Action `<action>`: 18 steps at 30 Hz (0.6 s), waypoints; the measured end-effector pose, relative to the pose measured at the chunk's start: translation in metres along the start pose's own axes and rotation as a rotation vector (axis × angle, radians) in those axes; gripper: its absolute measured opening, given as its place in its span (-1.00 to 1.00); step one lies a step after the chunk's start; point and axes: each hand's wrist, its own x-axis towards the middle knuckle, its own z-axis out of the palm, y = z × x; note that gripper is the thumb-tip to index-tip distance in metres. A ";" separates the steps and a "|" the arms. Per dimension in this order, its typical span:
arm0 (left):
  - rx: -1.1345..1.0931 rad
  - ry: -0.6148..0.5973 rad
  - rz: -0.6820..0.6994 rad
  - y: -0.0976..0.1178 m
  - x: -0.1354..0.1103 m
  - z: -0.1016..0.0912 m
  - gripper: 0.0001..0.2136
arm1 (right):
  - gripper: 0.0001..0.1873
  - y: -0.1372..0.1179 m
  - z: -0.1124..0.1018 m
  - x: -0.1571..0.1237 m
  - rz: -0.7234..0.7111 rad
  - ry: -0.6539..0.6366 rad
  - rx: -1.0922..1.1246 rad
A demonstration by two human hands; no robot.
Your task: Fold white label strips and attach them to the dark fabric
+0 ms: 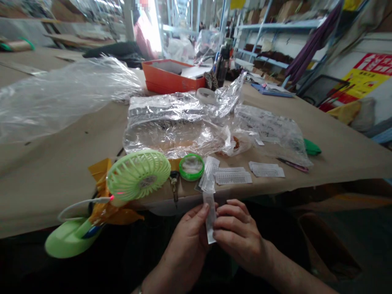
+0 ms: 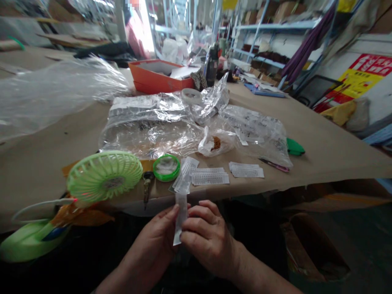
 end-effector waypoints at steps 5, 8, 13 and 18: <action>0.060 0.088 -0.023 0.000 0.004 0.005 -0.91 | -0.84 0.013 -0.011 0.001 0.037 -0.016 -0.074; 0.162 0.134 -0.034 -0.002 0.003 0.004 -0.87 | -0.74 0.033 -0.019 0.008 0.175 -0.050 -0.269; 0.255 0.152 -0.063 -0.005 0.004 -0.001 -0.80 | -0.78 0.051 -0.018 0.012 0.223 -0.118 -0.549; 0.292 0.167 -0.089 -0.005 0.005 -0.002 -0.79 | -0.83 0.054 -0.016 0.005 0.186 -0.036 -0.483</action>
